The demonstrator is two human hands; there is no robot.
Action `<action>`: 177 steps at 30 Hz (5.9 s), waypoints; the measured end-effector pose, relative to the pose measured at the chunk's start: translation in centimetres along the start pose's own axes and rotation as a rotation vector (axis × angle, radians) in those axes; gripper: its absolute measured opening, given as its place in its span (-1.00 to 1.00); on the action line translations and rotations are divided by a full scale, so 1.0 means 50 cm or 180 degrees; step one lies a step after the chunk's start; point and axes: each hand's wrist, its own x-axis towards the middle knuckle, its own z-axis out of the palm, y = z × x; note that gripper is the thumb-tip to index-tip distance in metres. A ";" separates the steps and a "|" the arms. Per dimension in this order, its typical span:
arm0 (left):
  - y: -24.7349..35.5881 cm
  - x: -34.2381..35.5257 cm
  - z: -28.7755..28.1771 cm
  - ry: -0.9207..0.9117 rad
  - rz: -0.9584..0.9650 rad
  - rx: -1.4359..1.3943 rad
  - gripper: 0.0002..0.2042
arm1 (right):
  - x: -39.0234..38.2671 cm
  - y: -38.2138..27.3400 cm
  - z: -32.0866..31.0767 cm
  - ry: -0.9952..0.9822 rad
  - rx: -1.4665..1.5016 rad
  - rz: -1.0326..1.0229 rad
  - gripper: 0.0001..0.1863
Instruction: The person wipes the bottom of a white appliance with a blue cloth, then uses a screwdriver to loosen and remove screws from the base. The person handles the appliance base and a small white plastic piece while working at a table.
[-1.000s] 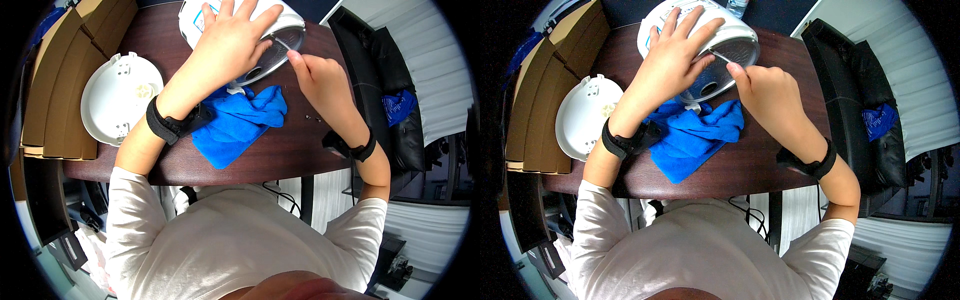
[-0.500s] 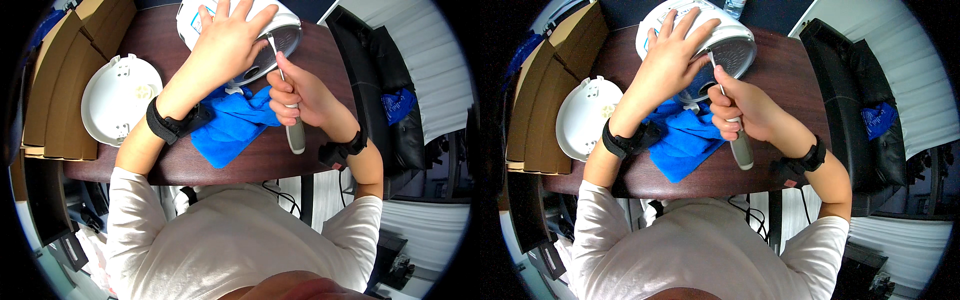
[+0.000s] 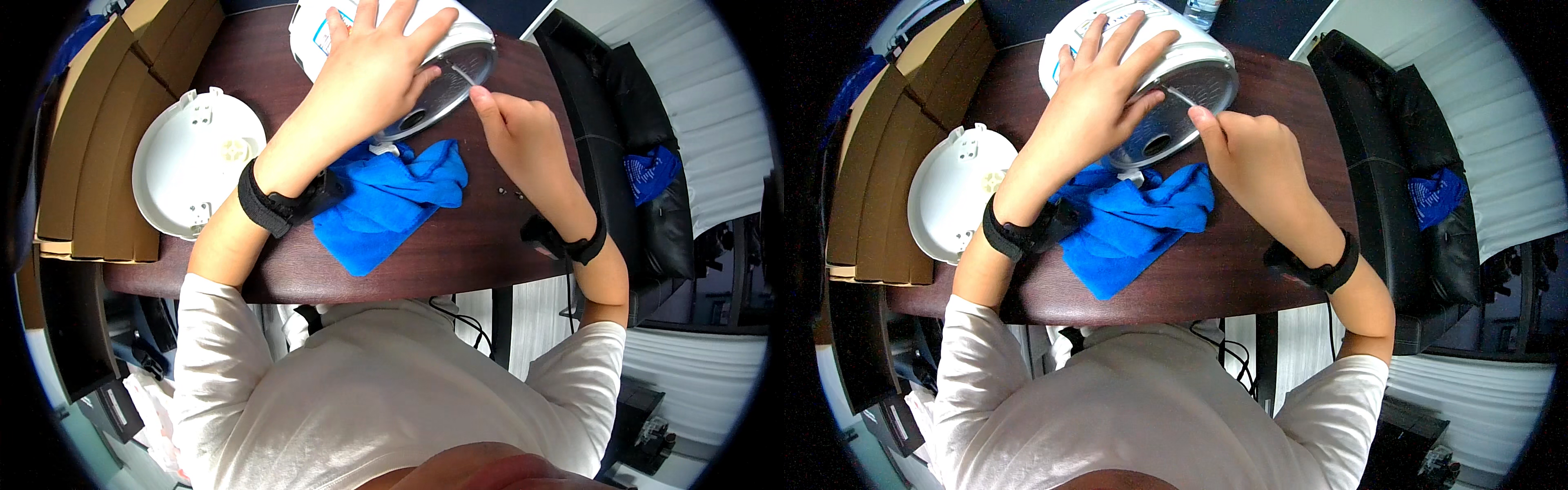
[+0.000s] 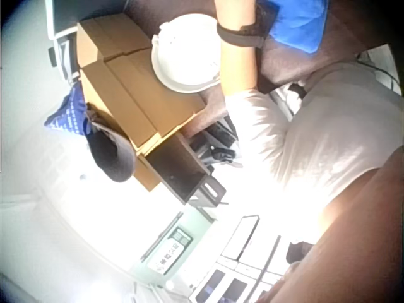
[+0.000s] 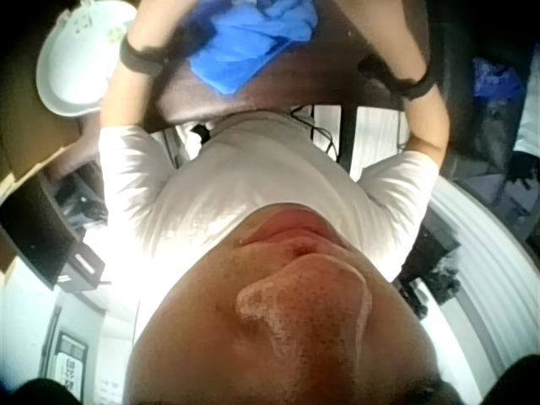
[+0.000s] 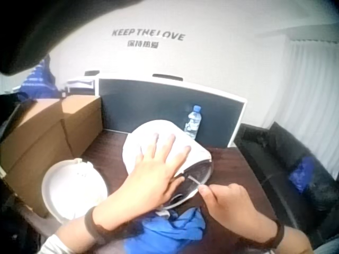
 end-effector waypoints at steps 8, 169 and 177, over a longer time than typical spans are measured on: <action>-0.001 -0.001 0.001 0.0014 0.0014 0.0010 -0.45 | 0.008 -0.011 0.007 0.0041 -0.0088 0.0010 -0.38; -0.007 0.004 -0.009 -0.0309 0.0043 0.0053 -0.44 | 0.010 0.001 0.008 0.0125 0.0265 0.0215 -0.43; -0.001 0.013 -0.027 -0.0574 -0.0075 -0.0103 -0.40 | 0.006 0.003 0.015 0.0064 0.0350 0.0170 -0.47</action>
